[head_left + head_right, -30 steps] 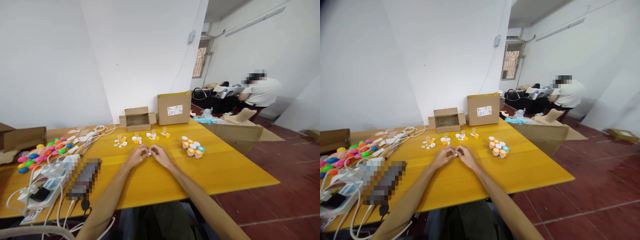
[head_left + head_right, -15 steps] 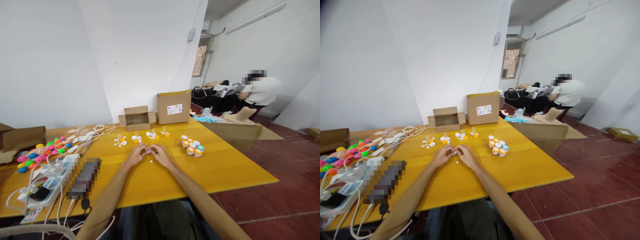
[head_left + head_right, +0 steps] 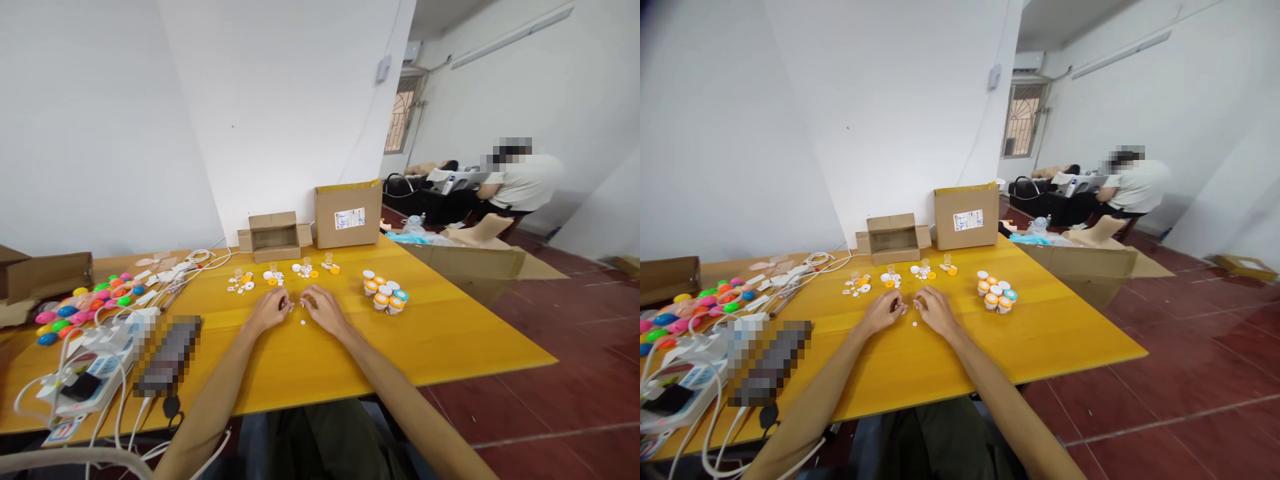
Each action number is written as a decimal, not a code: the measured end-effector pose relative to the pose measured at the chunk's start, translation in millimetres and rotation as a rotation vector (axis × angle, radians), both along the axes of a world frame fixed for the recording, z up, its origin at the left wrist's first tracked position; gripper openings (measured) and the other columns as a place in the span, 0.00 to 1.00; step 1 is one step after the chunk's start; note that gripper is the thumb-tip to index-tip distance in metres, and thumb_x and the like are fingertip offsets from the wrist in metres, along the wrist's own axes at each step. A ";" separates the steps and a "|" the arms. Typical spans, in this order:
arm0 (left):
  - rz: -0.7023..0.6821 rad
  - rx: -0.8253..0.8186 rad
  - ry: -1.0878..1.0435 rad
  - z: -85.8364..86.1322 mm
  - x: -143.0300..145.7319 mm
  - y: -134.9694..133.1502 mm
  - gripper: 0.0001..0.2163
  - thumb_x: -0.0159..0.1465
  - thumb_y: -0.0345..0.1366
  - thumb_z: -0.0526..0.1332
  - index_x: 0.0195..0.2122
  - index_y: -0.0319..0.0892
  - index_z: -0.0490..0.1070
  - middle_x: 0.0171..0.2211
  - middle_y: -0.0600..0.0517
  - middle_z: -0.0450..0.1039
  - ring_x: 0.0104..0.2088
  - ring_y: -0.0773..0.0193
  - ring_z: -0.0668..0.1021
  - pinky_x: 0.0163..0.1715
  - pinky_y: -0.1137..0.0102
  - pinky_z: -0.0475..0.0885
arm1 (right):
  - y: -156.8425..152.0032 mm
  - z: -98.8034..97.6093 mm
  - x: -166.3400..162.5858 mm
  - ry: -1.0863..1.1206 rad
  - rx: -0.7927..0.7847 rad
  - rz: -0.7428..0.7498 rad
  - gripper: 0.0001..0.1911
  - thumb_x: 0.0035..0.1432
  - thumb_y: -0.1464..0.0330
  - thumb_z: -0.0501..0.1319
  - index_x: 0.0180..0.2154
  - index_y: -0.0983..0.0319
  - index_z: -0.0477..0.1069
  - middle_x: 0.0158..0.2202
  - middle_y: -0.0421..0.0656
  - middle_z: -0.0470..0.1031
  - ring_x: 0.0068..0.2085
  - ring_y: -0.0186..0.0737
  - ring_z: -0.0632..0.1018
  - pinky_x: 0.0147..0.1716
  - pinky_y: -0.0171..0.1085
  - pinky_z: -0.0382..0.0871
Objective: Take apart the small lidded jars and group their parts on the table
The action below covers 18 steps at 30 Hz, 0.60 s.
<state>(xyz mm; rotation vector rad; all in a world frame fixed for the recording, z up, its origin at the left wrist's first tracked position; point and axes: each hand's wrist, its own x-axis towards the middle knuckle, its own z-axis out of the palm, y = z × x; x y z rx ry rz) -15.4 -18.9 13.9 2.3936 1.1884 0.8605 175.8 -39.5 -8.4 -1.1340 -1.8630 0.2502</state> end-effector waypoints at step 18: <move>-0.280 0.189 0.101 -0.9 10.4 -0.9 0.14 0.66 0.28 0.53 0.48 0.46 0.74 0.45 0.47 0.76 0.47 0.56 0.74 0.50 0.63 0.67 | -8.1 17.5 24.2 -0.304 -0.127 0.115 0.17 0.47 0.61 0.73 0.34 0.57 0.68 0.44 0.43 0.70 0.45 0.45 0.72 0.45 0.43 0.68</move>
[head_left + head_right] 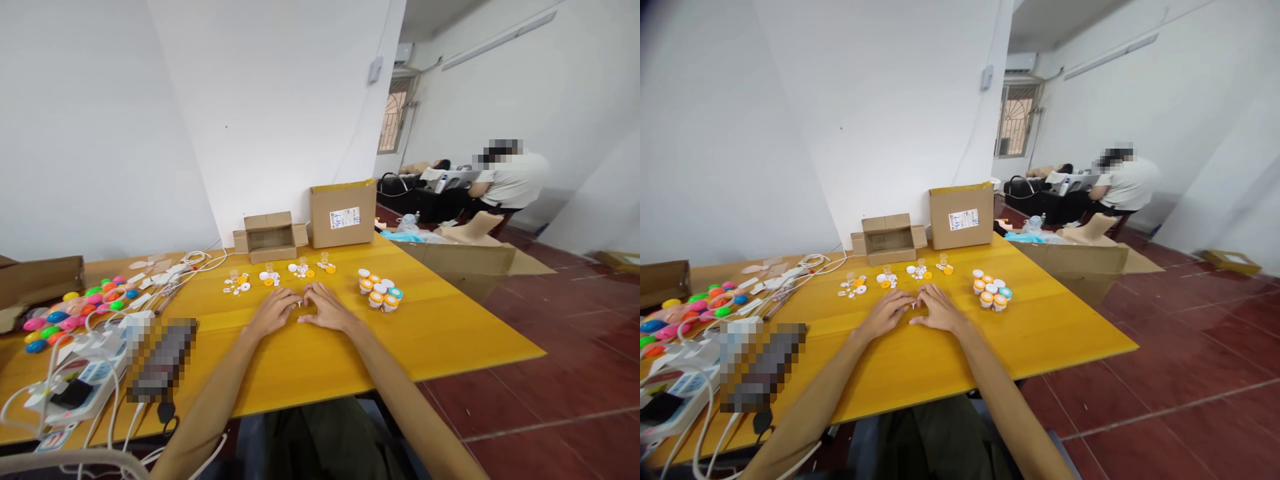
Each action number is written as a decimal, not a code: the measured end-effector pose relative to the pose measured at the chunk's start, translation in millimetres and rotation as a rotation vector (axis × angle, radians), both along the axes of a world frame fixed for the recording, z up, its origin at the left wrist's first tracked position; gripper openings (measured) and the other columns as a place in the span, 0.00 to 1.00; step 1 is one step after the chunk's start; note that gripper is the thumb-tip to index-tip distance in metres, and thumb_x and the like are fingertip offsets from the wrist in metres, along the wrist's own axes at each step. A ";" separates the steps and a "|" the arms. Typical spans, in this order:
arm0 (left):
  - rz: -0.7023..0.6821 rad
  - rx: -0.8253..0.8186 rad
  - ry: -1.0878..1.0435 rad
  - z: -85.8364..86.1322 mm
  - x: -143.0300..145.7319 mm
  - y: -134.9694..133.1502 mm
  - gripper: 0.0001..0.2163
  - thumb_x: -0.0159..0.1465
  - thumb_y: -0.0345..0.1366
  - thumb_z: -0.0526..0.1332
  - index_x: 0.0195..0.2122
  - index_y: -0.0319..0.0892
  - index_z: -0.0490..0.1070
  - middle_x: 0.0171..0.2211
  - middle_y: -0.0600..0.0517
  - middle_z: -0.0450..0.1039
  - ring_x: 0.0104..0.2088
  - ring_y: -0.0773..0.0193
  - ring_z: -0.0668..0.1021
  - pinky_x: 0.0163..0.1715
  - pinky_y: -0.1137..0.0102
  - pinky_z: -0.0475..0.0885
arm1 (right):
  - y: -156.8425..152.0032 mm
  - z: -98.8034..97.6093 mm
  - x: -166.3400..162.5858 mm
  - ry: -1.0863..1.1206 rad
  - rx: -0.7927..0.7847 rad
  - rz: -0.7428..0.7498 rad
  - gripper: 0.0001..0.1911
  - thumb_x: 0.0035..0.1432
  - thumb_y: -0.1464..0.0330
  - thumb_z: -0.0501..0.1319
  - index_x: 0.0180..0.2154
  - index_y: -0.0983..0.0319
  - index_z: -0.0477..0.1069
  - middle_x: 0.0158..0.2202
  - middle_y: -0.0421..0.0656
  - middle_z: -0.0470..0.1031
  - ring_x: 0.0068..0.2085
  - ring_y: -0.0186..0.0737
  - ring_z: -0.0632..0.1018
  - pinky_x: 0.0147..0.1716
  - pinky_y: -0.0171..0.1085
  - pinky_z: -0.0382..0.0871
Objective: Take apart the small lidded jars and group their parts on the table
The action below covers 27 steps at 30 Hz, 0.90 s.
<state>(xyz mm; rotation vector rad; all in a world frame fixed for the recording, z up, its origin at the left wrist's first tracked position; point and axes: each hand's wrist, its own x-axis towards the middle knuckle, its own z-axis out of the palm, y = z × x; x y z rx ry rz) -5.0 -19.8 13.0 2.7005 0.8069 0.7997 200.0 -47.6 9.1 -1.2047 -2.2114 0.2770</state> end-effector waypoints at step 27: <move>0.155 -0.245 -0.226 -8.8 -0.9 7.3 0.08 0.62 0.30 0.59 0.34 0.44 0.78 0.32 0.51 0.79 0.33 0.62 0.78 0.39 0.69 0.73 | 12.6 -17.7 0.9 0.014 0.189 0.059 0.12 0.62 0.75 0.58 0.41 0.56 0.78 0.38 0.45 0.76 0.42 0.42 0.75 0.42 0.40 0.70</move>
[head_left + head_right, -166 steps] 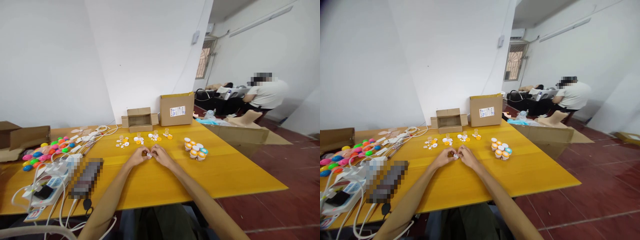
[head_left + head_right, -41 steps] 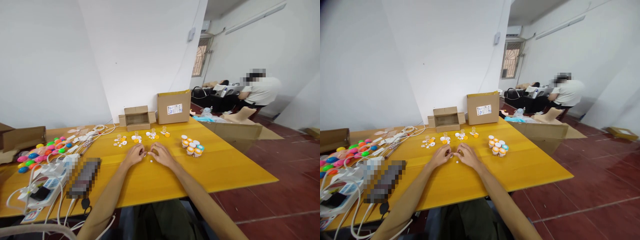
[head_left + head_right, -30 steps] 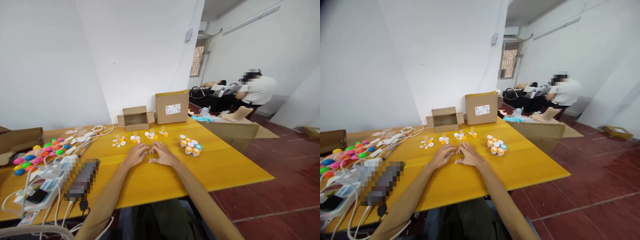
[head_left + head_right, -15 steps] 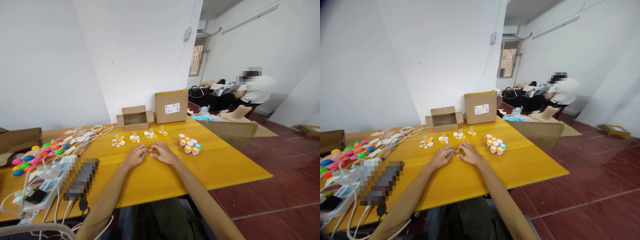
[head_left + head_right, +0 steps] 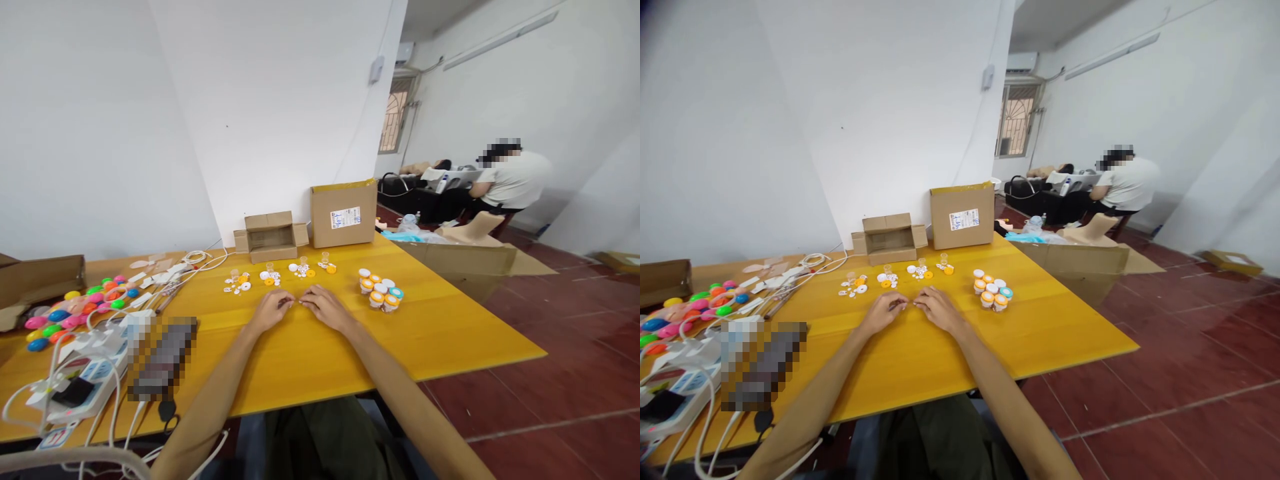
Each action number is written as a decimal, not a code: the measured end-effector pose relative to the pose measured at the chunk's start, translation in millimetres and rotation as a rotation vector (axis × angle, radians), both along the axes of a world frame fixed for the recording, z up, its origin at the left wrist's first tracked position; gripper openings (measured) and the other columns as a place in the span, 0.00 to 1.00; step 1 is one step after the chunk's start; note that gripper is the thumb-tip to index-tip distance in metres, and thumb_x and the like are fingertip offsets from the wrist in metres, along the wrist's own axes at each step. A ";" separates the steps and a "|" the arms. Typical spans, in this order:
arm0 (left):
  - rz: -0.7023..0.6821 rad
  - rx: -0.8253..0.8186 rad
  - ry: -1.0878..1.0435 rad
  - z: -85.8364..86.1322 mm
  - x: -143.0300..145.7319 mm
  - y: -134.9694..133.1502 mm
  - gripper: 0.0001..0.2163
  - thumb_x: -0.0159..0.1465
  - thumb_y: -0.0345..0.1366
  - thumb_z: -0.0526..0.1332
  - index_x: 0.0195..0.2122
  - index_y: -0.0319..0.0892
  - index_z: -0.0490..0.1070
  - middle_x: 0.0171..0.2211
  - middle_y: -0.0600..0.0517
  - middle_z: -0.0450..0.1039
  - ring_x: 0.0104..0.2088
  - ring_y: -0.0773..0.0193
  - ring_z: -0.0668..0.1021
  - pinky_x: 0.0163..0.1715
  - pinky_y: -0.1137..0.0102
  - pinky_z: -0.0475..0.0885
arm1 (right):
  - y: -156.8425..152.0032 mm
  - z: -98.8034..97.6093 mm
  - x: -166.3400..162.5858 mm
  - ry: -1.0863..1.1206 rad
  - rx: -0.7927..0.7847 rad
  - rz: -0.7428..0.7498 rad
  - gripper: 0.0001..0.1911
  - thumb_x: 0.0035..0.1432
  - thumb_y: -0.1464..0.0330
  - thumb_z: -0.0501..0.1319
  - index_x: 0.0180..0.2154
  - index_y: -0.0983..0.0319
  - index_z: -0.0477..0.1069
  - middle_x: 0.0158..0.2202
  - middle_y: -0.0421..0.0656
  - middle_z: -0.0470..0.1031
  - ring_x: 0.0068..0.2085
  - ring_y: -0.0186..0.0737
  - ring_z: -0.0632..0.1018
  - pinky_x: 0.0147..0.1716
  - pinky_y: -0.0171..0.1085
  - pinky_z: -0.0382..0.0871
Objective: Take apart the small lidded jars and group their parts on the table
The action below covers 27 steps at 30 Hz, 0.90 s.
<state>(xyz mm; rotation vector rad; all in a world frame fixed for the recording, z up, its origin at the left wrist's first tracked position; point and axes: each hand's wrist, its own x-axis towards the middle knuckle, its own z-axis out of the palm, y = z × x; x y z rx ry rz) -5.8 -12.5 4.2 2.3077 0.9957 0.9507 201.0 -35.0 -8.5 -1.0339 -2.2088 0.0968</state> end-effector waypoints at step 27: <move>0.108 -0.203 -0.382 10.9 8.6 -2.4 0.09 0.56 0.42 0.67 0.30 0.41 0.78 0.27 0.52 0.80 0.30 0.63 0.80 0.32 0.70 0.75 | -6.6 1.7 -35.4 0.468 -0.261 0.022 0.06 0.56 0.69 0.61 0.38 0.58 0.70 0.31 0.38 0.77 0.33 0.37 0.77 0.36 0.37 0.72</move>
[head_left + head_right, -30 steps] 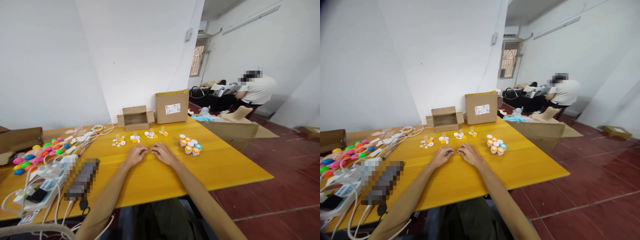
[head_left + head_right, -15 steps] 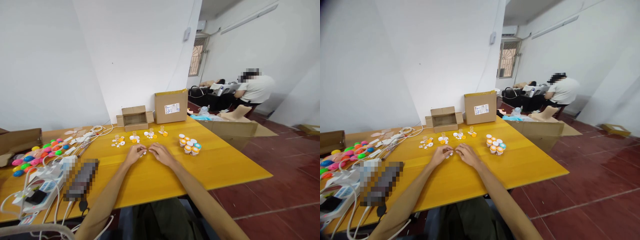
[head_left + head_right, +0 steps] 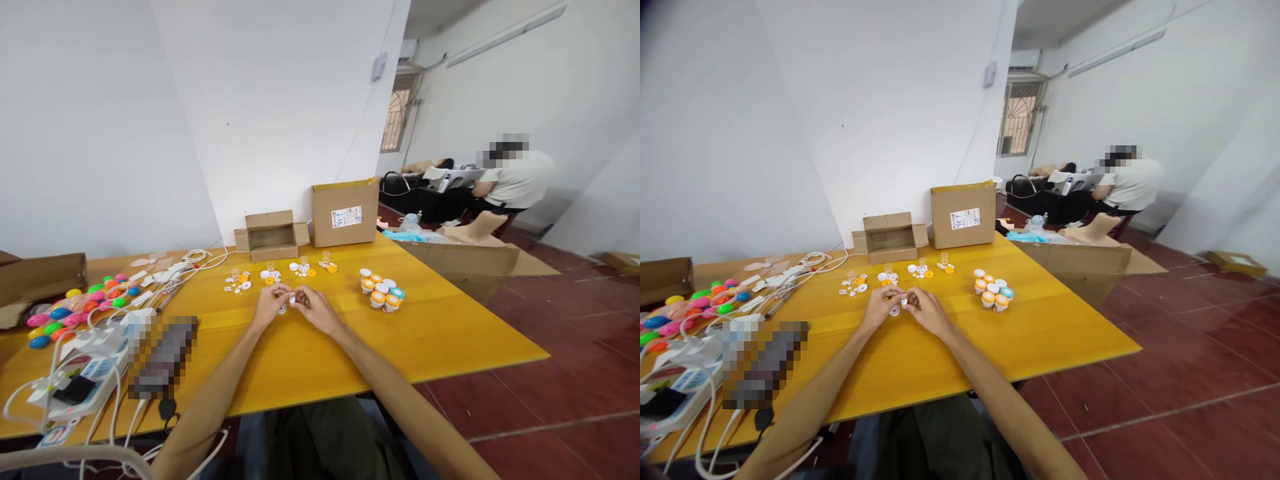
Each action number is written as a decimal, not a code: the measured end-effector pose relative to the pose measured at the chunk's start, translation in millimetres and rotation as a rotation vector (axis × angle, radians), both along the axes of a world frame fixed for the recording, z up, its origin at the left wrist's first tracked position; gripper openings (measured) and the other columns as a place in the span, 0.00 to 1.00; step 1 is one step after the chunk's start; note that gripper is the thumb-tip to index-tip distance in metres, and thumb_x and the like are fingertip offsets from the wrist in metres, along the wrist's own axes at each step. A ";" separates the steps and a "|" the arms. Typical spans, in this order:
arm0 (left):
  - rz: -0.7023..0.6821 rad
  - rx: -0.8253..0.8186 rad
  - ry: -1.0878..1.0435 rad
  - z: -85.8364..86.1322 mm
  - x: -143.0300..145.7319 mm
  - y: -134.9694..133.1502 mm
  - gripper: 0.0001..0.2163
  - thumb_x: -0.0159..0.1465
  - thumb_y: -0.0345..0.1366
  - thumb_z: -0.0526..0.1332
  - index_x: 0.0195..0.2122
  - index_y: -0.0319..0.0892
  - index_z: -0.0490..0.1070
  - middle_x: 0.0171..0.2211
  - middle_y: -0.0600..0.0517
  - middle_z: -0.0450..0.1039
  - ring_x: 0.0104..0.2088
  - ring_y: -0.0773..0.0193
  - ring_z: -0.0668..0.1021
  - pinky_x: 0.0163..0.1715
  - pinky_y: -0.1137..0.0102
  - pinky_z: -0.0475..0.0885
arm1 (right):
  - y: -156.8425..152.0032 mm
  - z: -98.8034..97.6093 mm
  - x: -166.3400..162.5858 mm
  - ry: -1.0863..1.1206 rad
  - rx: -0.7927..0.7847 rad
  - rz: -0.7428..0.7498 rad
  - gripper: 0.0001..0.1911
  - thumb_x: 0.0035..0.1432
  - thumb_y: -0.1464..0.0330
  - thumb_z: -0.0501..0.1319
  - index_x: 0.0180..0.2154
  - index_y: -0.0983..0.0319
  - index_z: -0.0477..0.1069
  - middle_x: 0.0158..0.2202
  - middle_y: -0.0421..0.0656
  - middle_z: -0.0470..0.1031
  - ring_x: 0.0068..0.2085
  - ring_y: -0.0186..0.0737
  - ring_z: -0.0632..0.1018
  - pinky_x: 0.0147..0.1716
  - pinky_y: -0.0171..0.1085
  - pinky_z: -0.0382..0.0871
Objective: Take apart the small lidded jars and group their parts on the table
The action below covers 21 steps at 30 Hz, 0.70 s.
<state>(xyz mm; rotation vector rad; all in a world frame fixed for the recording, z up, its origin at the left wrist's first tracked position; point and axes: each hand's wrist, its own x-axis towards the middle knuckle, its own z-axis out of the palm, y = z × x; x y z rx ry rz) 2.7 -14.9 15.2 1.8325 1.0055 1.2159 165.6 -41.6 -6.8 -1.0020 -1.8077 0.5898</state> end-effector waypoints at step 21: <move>-0.073 0.083 0.162 -2.6 -2.9 -2.1 0.05 0.59 0.31 0.61 0.33 0.42 0.77 0.33 0.51 0.81 0.36 0.63 0.80 0.40 0.69 0.75 | 2.7 0.5 1.6 0.033 0.013 -0.058 0.08 0.60 0.67 0.57 0.36 0.59 0.74 0.32 0.41 0.79 0.31 0.37 0.77 0.33 0.35 0.71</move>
